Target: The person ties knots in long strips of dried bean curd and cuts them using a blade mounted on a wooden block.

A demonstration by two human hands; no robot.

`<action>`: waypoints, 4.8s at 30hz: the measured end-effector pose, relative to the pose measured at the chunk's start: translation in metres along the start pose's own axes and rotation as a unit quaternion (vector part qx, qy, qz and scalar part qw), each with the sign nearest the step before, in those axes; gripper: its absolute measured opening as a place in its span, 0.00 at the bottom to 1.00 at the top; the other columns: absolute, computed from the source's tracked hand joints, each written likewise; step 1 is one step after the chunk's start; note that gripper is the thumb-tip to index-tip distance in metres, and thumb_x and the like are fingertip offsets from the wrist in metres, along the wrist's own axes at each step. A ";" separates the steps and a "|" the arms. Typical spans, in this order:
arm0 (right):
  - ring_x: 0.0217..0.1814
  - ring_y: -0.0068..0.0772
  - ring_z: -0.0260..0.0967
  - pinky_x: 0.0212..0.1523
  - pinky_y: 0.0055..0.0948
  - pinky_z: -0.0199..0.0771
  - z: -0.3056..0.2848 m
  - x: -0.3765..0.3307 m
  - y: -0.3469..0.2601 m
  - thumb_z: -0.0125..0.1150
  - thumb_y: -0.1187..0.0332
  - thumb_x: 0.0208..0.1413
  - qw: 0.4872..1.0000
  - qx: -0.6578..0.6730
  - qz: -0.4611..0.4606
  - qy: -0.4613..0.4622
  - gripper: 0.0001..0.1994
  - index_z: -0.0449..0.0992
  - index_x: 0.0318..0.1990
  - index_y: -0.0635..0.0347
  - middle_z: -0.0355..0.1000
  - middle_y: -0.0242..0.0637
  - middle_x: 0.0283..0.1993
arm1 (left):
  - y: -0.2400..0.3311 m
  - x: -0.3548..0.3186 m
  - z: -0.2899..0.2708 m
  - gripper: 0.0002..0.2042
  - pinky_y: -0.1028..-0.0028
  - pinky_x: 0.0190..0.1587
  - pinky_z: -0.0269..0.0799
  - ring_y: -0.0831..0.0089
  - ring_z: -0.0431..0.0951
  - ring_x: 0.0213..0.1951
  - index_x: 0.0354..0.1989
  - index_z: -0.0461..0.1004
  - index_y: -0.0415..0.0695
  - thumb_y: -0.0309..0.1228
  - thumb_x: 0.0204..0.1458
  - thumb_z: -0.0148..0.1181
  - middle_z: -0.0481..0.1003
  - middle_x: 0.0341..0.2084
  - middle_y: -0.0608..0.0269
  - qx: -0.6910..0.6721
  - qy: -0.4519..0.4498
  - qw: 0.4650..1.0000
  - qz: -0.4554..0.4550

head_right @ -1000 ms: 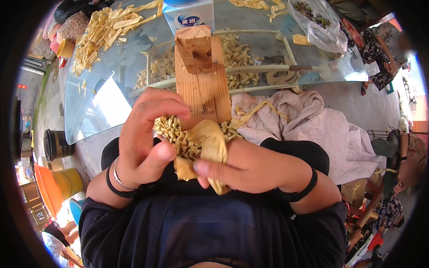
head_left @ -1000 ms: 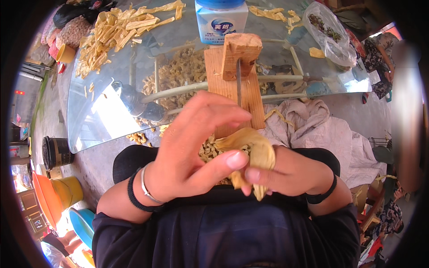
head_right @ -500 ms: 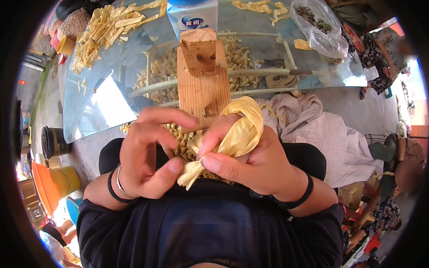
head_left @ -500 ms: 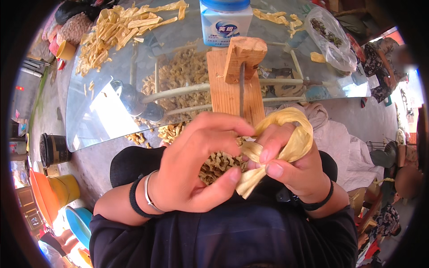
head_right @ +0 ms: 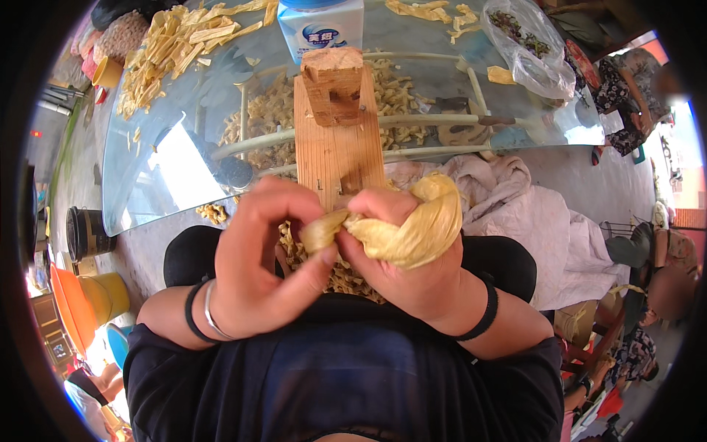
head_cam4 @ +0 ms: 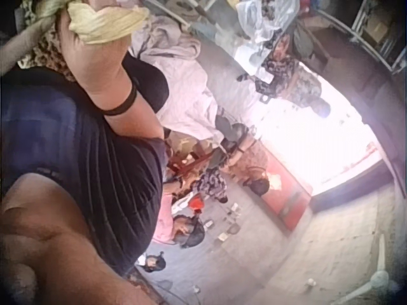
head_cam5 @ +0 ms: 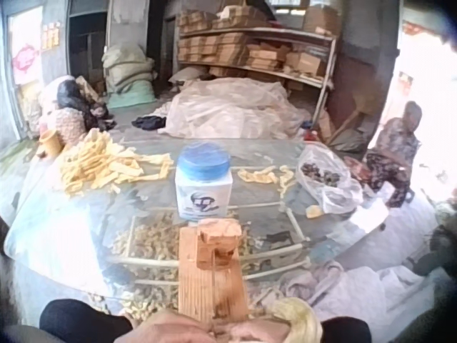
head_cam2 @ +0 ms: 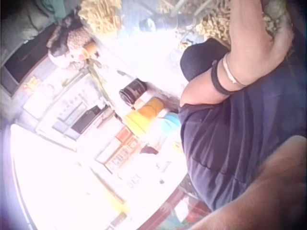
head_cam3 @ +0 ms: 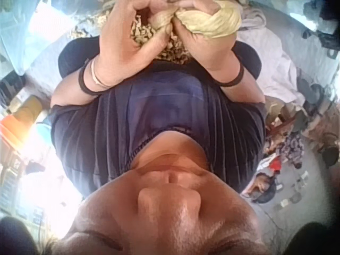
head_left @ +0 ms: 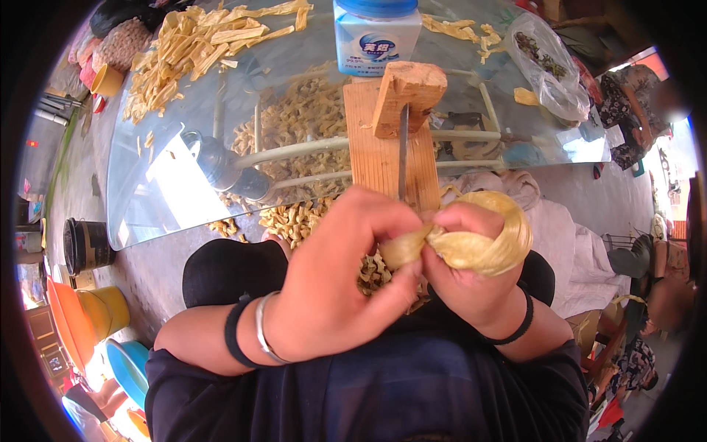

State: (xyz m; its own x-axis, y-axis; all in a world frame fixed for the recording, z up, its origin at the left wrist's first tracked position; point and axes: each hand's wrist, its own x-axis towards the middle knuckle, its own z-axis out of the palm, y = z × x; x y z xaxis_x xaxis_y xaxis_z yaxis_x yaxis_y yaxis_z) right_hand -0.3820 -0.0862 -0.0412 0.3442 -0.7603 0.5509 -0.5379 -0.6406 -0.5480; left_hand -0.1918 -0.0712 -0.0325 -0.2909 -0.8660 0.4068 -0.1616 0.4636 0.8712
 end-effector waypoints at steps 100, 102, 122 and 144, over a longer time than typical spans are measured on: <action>0.34 0.28 0.72 0.34 0.24 0.72 -0.001 0.021 -0.005 0.70 0.72 0.50 0.971 0.209 0.047 -0.103 0.16 0.76 0.46 0.65 0.72 0.37 0.41 | -0.002 0.005 -0.013 0.11 0.61 0.60 0.64 0.62 0.63 0.62 0.51 0.69 0.41 0.29 0.63 0.52 0.60 0.60 0.49 -0.227 -0.002 0.971 -0.071; 0.37 0.30 0.72 0.37 0.26 0.72 0.009 0.019 0.000 0.69 0.73 0.50 0.973 0.217 -0.026 -0.071 0.14 0.76 0.44 0.66 0.72 0.38 0.42 | -0.003 0.007 -0.007 0.13 0.59 0.63 0.59 0.58 0.60 0.65 0.52 0.71 0.41 0.31 0.62 0.53 0.57 0.63 0.48 -0.142 -0.053 0.988 -0.026; 0.28 0.47 0.72 0.31 0.42 0.72 -0.034 0.015 0.004 0.43 0.54 0.69 0.849 0.206 0.109 -0.473 0.21 0.67 0.41 0.69 0.70 0.42 0.24 | 0.013 0.009 -0.059 0.16 0.74 0.35 0.75 0.65 0.83 0.32 0.40 0.79 0.36 0.29 0.44 0.73 0.81 0.31 0.55 -0.091 -0.159 0.979 -0.092; 0.39 0.15 0.66 0.41 0.18 0.66 -0.017 -0.005 -0.011 0.61 0.71 0.59 0.750 0.595 0.253 -0.140 0.09 0.70 0.45 0.60 0.70 0.28 0.40 | 0.009 -0.007 -0.017 0.12 0.67 0.40 0.71 0.63 0.74 0.37 0.36 0.71 0.39 0.27 0.45 0.67 0.73 0.37 0.55 -0.003 0.012 0.994 0.107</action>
State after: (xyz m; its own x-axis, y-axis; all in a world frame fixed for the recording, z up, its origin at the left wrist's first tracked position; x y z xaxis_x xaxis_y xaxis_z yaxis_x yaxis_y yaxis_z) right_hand -0.3909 -0.0735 -0.0273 0.5655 -0.8245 0.0197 0.3553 0.2219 -0.9080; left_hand -0.1749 -0.0642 -0.0225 -0.2959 -0.7521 0.5889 -0.0932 0.6363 0.7658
